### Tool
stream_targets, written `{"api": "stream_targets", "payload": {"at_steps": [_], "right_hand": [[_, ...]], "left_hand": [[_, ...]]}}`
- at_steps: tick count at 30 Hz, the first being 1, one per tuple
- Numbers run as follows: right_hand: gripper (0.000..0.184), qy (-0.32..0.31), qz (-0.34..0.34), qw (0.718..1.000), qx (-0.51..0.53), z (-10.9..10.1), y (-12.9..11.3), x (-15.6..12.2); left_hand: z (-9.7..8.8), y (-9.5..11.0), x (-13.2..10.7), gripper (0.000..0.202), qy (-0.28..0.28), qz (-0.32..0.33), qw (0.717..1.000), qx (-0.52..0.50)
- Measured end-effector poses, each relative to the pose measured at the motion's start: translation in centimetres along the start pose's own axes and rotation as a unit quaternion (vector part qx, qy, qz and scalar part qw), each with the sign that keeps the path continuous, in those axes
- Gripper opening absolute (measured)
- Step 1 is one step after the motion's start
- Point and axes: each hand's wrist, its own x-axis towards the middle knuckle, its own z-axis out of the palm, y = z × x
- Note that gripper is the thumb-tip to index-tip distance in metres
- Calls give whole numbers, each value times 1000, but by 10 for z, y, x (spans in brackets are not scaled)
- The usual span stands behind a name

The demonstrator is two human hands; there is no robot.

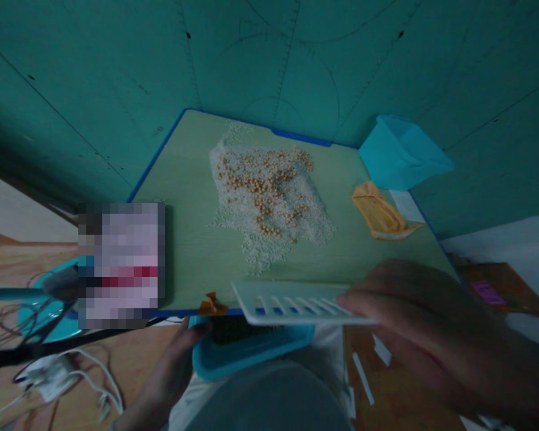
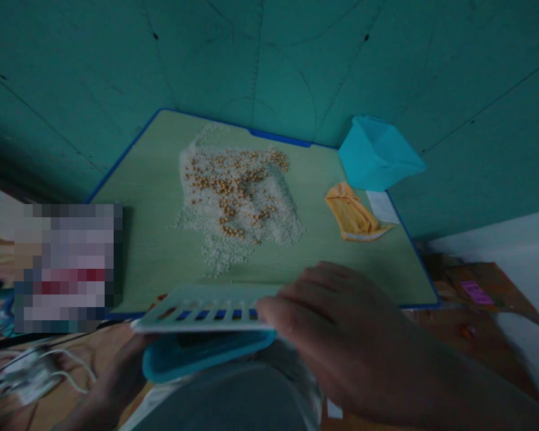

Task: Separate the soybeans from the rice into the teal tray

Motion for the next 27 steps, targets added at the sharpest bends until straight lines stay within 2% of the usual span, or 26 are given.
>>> {"api": "stream_targets", "payload": {"at_steps": [3, 8, 12, 18, 27], "right_hand": [[20, 30, 48, 998, -20, 6, 19, 7], [20, 39, 97, 994, -35, 21, 38, 20], [20, 30, 83, 996, -8, 25, 32, 25], [21, 9, 60, 998, 9, 19, 21, 27], [24, -4, 33, 999, 22, 15, 12, 19]], "left_hand": [[-6, -7, 4, 23, -22, -9, 1000, -15], [-13, -13, 5, 25, -46, -8, 999, -20], [-17, -16, 6, 30, -48, -18, 999, -18], [-14, -16, 8, 28, -49, -7, 999, 0], [-12, -17, 10, 30, -49, -15, 999, 1]]}}
